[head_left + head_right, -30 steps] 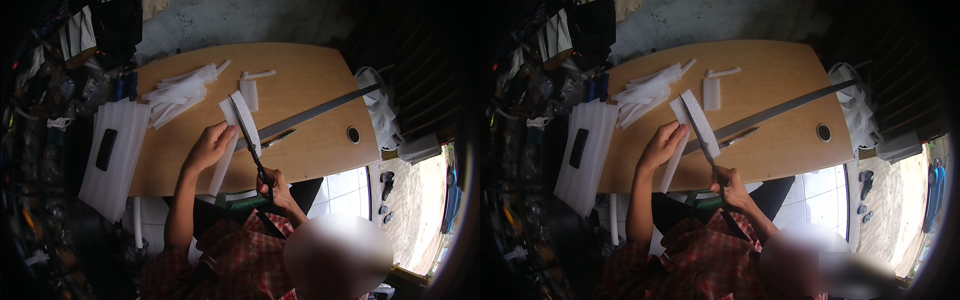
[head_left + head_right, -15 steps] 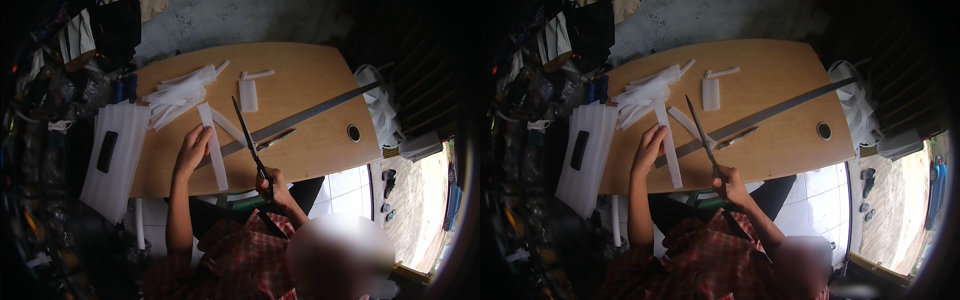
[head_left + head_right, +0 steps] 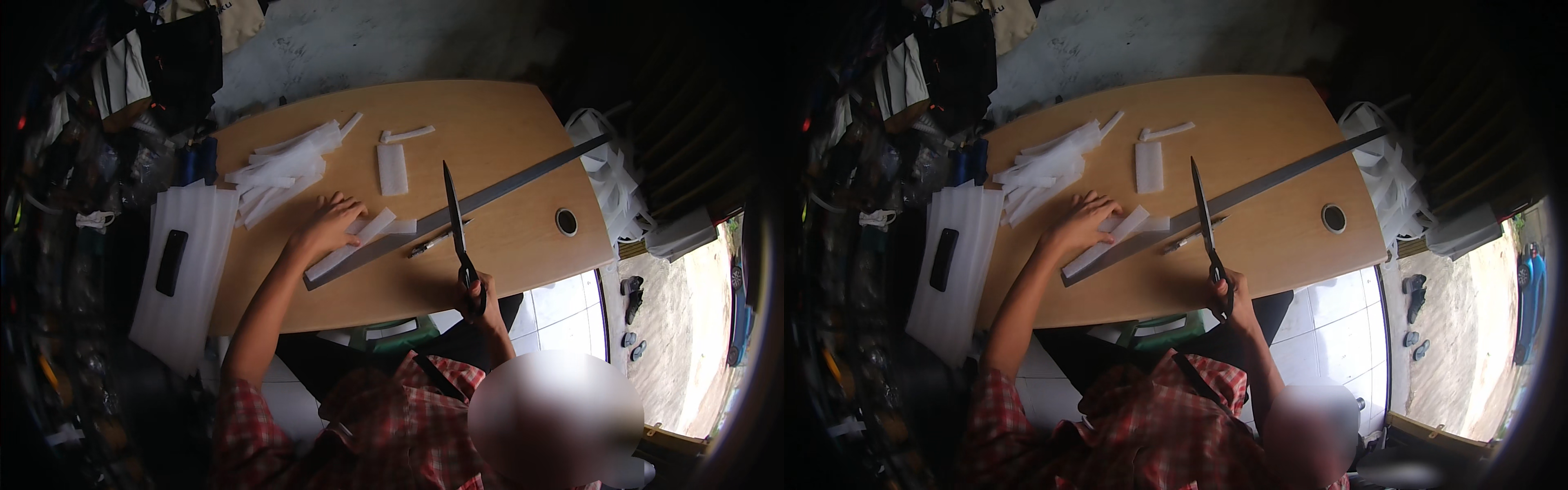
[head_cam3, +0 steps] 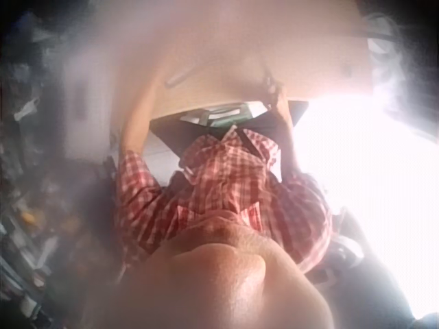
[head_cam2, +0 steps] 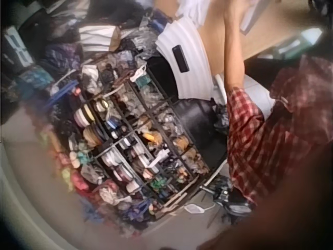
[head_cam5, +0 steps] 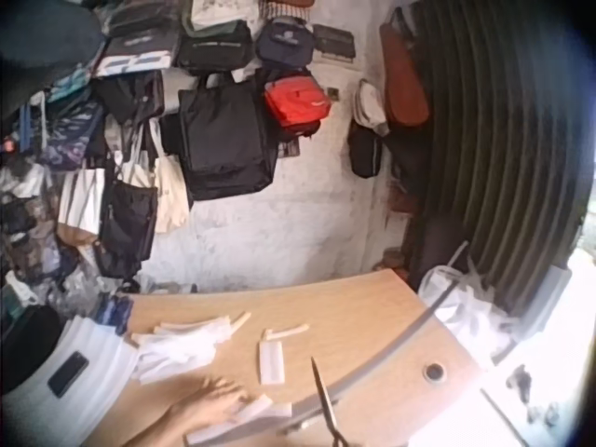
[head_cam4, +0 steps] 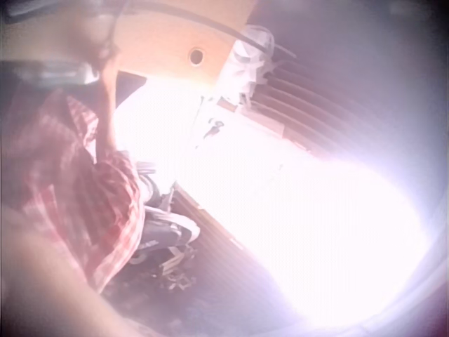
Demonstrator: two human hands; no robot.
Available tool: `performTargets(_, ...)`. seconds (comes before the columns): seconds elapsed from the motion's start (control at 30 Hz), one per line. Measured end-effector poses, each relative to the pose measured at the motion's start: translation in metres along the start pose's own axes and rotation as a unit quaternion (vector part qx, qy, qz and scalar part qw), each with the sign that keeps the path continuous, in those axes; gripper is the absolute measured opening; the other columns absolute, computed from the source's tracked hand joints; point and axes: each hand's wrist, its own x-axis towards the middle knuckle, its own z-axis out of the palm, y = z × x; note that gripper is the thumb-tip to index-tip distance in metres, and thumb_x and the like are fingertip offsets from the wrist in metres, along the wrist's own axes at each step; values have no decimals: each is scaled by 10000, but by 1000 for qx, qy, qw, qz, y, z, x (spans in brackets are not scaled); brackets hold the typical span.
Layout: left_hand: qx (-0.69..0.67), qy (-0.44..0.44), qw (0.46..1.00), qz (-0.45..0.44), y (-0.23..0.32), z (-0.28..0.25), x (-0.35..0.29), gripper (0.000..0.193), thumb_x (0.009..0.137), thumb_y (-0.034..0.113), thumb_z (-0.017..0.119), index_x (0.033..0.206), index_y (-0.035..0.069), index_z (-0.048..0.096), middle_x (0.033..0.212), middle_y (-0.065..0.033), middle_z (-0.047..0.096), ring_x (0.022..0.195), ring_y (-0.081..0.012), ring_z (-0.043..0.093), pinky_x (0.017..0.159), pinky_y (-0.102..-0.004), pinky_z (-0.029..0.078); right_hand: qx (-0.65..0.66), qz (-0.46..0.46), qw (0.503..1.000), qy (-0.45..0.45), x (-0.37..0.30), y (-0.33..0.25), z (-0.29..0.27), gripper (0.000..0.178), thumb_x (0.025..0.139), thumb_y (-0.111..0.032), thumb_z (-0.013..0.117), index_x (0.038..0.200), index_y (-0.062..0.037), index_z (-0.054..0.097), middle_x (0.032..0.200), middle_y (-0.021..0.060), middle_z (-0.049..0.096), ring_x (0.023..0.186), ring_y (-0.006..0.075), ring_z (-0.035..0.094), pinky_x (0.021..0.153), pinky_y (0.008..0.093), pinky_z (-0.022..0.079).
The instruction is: The person measures and cuts white foam sheets into strips using a metal ruler, a pen, and scissors. They repeatedly mark lines along the ruler and cut the foam, stacking the cut pieces on the table.
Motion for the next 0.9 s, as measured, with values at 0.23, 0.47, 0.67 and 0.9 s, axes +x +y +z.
performTargets(0.23,-85,-25,995,-42,0,-1,-6,387,766,300,795,1011,49,631,1084,-101,618,1095,-307,550,952,-436,424,-11,-7,1000,17,5,8,0,677,827,-739,570,781,-73,465,527,-26,412,366,69,402,328,227,282)
performTargets(0.47,-71,90,993,19,11,19,-22,376,784,259,794,1011,17,618,1049,-147,618,1054,-343,565,906,-442,474,-311,13,940,137,66,-60,-26,462,807,-370,797,640,8,589,523,33,481,445,129,423,483,342,363)
performTargets(0.67,-20,82,996,-17,15,10,-24,243,772,148,754,935,46,606,977,-84,615,997,-295,580,879,-426,463,-575,7,783,238,144,-89,-85,464,789,-405,786,661,23,659,586,161,626,563,329,640,567,460,465)
performTargets(0.9,141,221,963,-56,-45,12,-43,249,740,108,747,937,73,600,959,-71,588,1002,-270,540,832,-416,388,-647,57,709,276,221,-66,-117,415,810,-398,702,967,-14,719,948,251,707,911,432,688,771,495,548)
